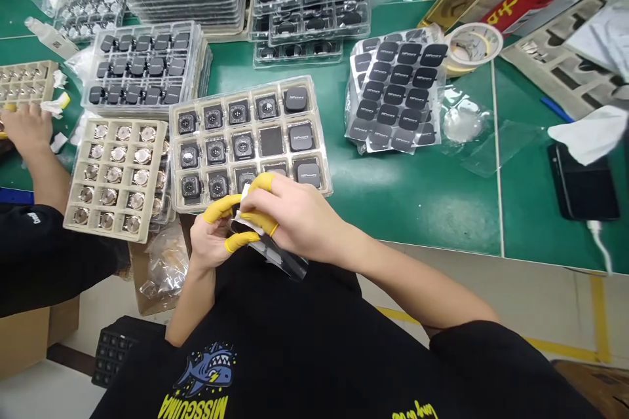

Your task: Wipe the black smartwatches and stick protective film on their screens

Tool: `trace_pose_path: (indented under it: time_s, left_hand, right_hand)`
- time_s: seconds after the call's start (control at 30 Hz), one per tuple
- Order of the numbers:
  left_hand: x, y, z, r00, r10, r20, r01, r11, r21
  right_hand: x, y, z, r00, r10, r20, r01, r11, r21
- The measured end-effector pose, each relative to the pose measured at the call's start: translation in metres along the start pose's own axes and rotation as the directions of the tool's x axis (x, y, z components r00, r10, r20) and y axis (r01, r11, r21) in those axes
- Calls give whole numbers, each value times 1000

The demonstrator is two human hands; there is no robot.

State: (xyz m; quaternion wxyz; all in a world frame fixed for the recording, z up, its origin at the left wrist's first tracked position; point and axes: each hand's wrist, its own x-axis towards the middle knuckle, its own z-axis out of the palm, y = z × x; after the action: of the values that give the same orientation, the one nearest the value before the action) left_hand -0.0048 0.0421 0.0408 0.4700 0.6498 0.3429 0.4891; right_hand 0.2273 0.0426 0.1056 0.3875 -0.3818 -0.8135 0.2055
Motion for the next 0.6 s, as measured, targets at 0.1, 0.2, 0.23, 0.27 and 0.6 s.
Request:
trace_pose_path:
  time_s: [0.1,0.2,0.23,0.27,0.6]
  left_hand:
    - [-2,-3,0,999,30,-21,-30,1000,-2]
    - [-6,-5,0,999,-3,-38,2,1000,-25]
    - [-8,-5,0,999,-32,-39,31,999,-37]
    - [-9,-4,-1,997,-65,-39,63,997,-49]
    - [-5,-5,-6,998,-69,-11,69,996,-58]
  right_hand:
    - [1,1,7,999,-14,-35,8,986,-167]
    - [0,9,10,1000,18,-24,-24,966,-257]
    - [0,12,9,999,47,-13,-49,962,-269]
    - [-1,16,6,996,84,-5,-82,962,-260]
    - [-1,-2,-15,998,-5,-67,12,995,101]
